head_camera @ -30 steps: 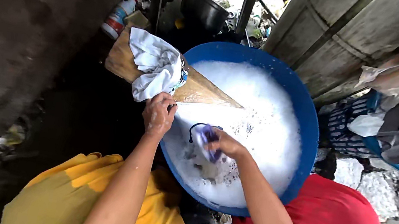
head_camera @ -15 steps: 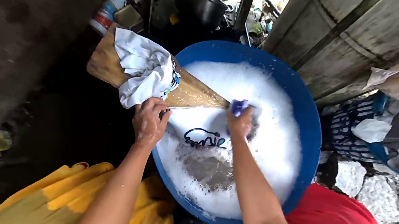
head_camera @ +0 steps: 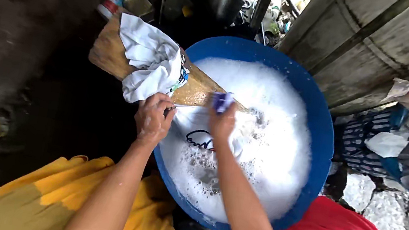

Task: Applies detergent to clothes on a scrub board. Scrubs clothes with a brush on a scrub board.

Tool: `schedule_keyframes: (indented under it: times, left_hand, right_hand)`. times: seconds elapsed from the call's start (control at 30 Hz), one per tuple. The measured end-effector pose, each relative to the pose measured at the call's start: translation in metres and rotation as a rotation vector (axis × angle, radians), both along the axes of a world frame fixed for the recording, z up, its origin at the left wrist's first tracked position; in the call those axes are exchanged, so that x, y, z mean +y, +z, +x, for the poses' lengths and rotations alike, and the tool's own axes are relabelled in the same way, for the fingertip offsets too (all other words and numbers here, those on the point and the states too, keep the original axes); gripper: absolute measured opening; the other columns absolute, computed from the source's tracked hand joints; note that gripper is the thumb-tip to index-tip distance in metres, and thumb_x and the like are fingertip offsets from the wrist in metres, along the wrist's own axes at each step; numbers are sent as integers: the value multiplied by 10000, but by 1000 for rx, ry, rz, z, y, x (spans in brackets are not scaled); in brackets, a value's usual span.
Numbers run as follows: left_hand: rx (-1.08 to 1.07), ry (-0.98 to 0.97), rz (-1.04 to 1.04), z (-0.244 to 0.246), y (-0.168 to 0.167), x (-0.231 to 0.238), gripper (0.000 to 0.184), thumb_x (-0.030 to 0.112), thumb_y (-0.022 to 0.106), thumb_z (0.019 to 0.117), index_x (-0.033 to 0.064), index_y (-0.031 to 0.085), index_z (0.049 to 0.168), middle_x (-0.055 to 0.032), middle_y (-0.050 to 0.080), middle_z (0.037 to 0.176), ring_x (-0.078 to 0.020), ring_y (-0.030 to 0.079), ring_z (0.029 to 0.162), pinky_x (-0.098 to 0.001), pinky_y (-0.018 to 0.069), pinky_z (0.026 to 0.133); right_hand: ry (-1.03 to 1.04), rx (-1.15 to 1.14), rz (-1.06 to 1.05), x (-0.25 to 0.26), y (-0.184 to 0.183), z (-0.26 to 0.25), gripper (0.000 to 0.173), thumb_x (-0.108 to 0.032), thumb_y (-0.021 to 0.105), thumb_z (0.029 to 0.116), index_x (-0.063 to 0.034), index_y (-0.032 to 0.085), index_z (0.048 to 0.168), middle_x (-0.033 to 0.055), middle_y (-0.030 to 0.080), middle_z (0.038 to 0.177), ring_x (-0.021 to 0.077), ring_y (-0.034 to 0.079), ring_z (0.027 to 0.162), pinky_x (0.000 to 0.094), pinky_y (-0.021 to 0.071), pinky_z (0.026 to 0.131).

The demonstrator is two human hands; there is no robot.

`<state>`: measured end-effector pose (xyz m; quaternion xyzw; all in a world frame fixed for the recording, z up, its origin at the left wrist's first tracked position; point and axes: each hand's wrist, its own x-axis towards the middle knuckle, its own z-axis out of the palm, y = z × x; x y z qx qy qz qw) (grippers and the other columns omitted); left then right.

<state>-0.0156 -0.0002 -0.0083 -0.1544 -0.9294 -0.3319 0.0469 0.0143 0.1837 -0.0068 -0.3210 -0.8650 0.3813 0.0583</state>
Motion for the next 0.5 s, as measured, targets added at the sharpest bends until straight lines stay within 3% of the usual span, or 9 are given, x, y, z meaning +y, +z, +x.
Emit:
schedule_keyframes:
  times: [0.07, 0.13, 0.23, 0.3, 0.37, 0.5]
  left_hand:
    - [-24, 5, -8, 0, 1, -1, 205, 73, 634, 962, -49, 722, 1101, -263, 636, 1287, -484, 566, 1235, -664, 412, 1017]
    - [-42, -7, -8, 2, 2, -3, 214, 87, 636, 972, -51, 721, 1112, -269, 637, 1283, -478, 571, 1238, -661, 409, 1026]
    - [-38, -4, 3, 0, 2, 0, 227, 137, 652, 982, -32, 729, 1113, -259, 636, 1290, -476, 563, 1244, -656, 408, 1023]
    - [-17, 5, 12, 1, 2, 0, 224, 146, 655, 979, -24, 733, 1100, -247, 636, 1291, -480, 552, 1243, -650, 417, 1007]
    - [1, -1, 14, 0, 1, 1, 215, 144, 655, 977, -23, 734, 1088, -240, 640, 1287, -476, 555, 1239, -644, 422, 1002]
    - [8, 3, 3, 2, 0, -1, 201, 60, 615, 961, -54, 723, 1086, -265, 646, 1267, -479, 580, 1222, -654, 425, 1010]
  right_hand:
    - [241, 51, -34, -57, 17, 1, 667, -287, 761, 911, 57, 507, 1423, 297, 653, 1252, 449, 665, 1122, 604, 539, 931]
    - [310, 43, -26, -46, 15, 6, 663, -315, 765, 915, 48, 529, 1417, 303, 646, 1267, 459, 661, 1129, 619, 538, 918]
    - [38, -26, 26, 48, -15, 15, 660, -303, 746, 935, 72, 492, 1415, 320, 639, 1251, 477, 649, 1138, 649, 514, 945]
    - [-166, -101, 10, 85, -25, 15, 699, -314, 737, 946, 41, 431, 1465, 329, 617, 1294, 496, 623, 1185, 665, 492, 970]
    - [-158, -89, -3, 59, -15, 5, 728, -336, 730, 946, 34, 417, 1490, 325, 623, 1298, 502, 628, 1172, 679, 492, 958]
    - [261, 75, -21, -61, 16, 1, 653, -299, 759, 913, 45, 519, 1414, 288, 665, 1213, 439, 675, 1087, 596, 546, 893]
